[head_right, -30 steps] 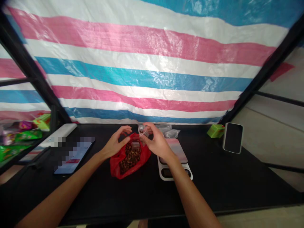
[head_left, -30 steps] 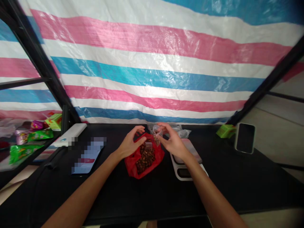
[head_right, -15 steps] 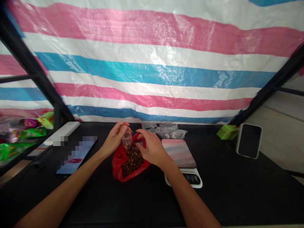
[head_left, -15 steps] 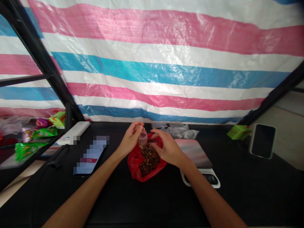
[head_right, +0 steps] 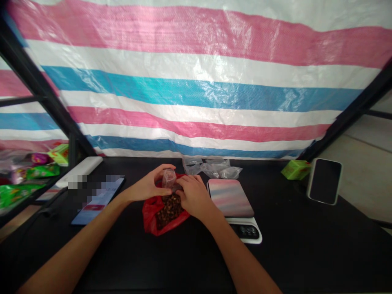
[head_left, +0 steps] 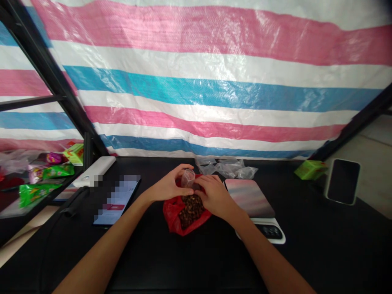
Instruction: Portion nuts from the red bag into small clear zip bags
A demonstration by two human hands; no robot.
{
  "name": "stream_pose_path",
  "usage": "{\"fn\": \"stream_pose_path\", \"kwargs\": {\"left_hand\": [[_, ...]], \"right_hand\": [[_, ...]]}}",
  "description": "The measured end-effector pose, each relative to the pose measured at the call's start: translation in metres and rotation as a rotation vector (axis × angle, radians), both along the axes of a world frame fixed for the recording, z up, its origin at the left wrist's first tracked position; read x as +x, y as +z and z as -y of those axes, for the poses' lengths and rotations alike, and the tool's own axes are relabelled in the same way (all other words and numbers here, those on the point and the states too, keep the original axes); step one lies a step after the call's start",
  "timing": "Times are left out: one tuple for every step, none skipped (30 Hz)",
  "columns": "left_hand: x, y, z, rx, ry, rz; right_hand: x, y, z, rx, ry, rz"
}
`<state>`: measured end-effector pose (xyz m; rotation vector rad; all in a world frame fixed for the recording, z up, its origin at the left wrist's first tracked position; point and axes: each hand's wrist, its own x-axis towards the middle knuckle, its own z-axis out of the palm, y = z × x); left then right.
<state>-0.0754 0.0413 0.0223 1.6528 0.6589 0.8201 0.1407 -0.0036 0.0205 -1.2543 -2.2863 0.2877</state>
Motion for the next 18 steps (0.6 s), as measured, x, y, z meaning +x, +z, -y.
{"fn": "stream_pose_path", "kwargs": {"left_hand": [[0.0, 0.0, 0.0, -0.01, 0.017, -0.022], [0.001, 0.001, 0.0, -0.017, 0.048, -0.027], [0.002, 0.001, -0.001, -0.024, 0.086, -0.018], [0.003, 0.002, -0.002, -0.028, 0.126, 0.001], [0.004, 0.002, -0.004, -0.029, 0.165, 0.025], [0.004, 0.003, -0.005, -0.025, 0.203, 0.052], [0.004, 0.003, -0.007, -0.016, 0.238, 0.081], [0.003, 0.003, -0.009, -0.008, 0.27, 0.104], [0.003, 0.003, -0.01, 0.0, 0.298, 0.117], [0.002, 0.003, -0.011, 0.008, 0.317, 0.12], [0.002, 0.003, -0.011, 0.02, 0.33, 0.115], [0.002, 0.002, -0.011, 0.037, 0.334, 0.103], [0.003, 0.001, -0.01, 0.055, 0.327, 0.084], [0.004, 0.0, -0.009, 0.073, 0.308, 0.059], [0.005, -0.001, -0.007, 0.085, 0.29, 0.039], [0.007, -0.002, -0.004, 0.095, 0.266, 0.016], [0.009, -0.003, -0.002, 0.102, 0.236, -0.008], [0.011, -0.004, 0.001, 0.107, 0.201, -0.034]], "right_hand": [[-0.001, -0.001, 0.0, -0.011, -0.008, -0.019], [-0.001, -0.001, -0.001, -0.026, -0.019, -0.038], [-0.001, -0.002, -0.002, -0.044, -0.034, -0.058], [-0.001, -0.002, -0.003, -0.066, -0.048, -0.078], [0.0, -0.002, -0.004, -0.09, -0.061, -0.1], [0.001, -0.002, -0.005, -0.115, -0.072, -0.126], [0.002, -0.002, -0.007, -0.138, -0.081, -0.161], [0.003, -0.003, -0.008, -0.163, -0.079, -0.208], [0.005, -0.003, -0.01, -0.187, -0.066, -0.272], [0.007, -0.003, -0.011, -0.209, -0.044, -0.354], [0.008, -0.004, -0.012, -0.231, -0.014, -0.446], [0.01, -0.004, -0.013, -0.251, 0.02, -0.537], [0.011, -0.005, -0.014, -0.261, 0.049, -0.619], [0.011, -0.004, -0.015, -0.254, 0.069, -0.687], [0.011, -0.004, -0.016, -0.238, 0.079, -0.738], [0.01, -0.002, -0.016, -0.209, 0.081, -0.775], [0.009, -0.001, -0.016, -0.169, 0.075, -0.798], [0.008, 0.0, -0.017, -0.118, 0.061, -0.808]]}}
